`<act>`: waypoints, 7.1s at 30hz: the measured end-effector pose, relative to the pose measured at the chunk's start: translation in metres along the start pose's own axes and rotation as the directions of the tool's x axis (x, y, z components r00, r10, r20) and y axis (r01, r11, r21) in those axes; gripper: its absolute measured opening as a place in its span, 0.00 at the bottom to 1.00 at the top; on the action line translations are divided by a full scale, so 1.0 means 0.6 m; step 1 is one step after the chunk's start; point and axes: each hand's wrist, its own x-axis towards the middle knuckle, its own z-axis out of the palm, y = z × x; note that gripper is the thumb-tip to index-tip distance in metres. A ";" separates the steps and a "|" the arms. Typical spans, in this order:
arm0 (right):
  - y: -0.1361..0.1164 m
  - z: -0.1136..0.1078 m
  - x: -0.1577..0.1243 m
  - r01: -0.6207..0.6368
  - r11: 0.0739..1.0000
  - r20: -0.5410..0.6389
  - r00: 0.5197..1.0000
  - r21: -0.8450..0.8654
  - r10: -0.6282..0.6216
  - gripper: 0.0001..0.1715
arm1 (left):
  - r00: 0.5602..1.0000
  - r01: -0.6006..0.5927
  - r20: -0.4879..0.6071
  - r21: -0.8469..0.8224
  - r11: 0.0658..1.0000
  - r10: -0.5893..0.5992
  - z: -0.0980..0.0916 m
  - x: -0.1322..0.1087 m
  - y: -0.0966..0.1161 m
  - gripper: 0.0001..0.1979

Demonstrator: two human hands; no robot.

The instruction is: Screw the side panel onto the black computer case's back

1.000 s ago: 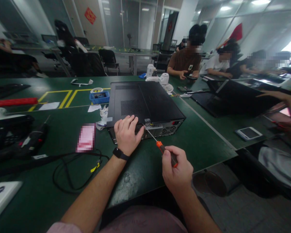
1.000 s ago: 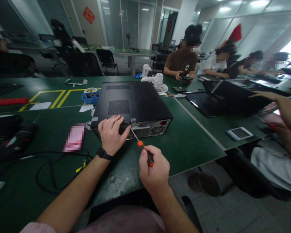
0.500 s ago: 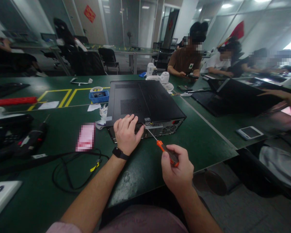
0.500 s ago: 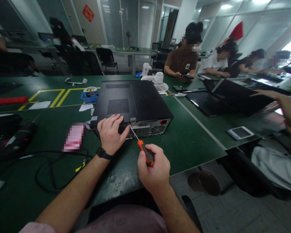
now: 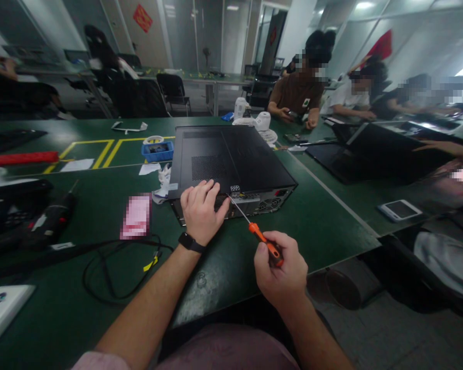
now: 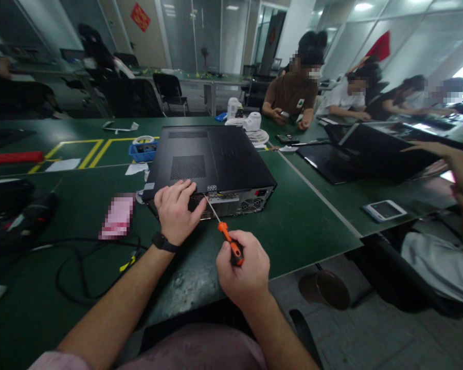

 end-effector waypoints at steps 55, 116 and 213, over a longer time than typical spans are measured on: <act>0.006 0.004 0.003 -0.045 0.999 -0.063 0.997 0.024 0.047 0.14 | 0.999 -0.027 -0.017 0.033 0.999 0.028 0.001 0.001 -0.002 0.19; 0.008 0.019 -0.023 -0.073 0.992 -0.089 0.993 0.102 0.082 0.10 | 0.997 -0.055 -0.044 0.038 0.998 0.057 0.006 -0.002 -0.005 0.19; 0.006 0.001 -0.004 0.037 0.997 0.006 0.999 0.068 -0.038 0.10 | 0.999 -0.026 -0.019 0.032 0.999 0.026 -0.002 0.001 0.001 0.19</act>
